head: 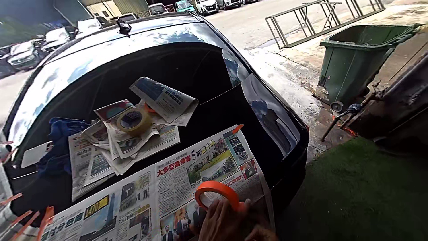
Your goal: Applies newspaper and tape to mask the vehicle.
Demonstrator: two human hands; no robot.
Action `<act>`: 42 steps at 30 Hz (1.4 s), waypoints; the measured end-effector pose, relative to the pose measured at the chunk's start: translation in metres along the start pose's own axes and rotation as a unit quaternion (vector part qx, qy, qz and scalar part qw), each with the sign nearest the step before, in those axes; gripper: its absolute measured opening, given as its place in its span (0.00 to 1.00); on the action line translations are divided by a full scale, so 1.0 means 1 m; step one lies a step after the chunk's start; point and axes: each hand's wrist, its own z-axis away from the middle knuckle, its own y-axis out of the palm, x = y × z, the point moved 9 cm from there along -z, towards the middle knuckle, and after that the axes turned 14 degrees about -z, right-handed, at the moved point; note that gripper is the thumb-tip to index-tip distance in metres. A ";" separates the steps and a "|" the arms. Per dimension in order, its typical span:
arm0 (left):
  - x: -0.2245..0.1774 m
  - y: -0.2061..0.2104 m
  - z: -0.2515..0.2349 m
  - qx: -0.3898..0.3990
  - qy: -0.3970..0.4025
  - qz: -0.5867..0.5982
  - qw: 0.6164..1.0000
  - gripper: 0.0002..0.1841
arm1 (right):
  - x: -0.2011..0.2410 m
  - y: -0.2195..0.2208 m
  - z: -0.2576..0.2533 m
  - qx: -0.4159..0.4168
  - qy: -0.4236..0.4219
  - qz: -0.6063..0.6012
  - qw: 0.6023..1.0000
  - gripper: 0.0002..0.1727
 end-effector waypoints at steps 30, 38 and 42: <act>-0.085 0.049 -0.104 -0.088 0.240 -0.114 0.960 0.09 | -0.030 -0.132 -0.039 -0.366 -0.125 -0.064 0.920 0.17; -0.071 0.029 -0.042 -0.127 0.149 -0.025 0.980 0.08 | -0.032 -0.134 -0.052 -0.355 -0.100 -0.002 0.929 0.36; -0.070 0.023 0.009 -0.061 0.131 0.019 0.989 0.07 | -0.020 -0.154 -0.054 -0.348 -0.053 0.113 0.929 0.40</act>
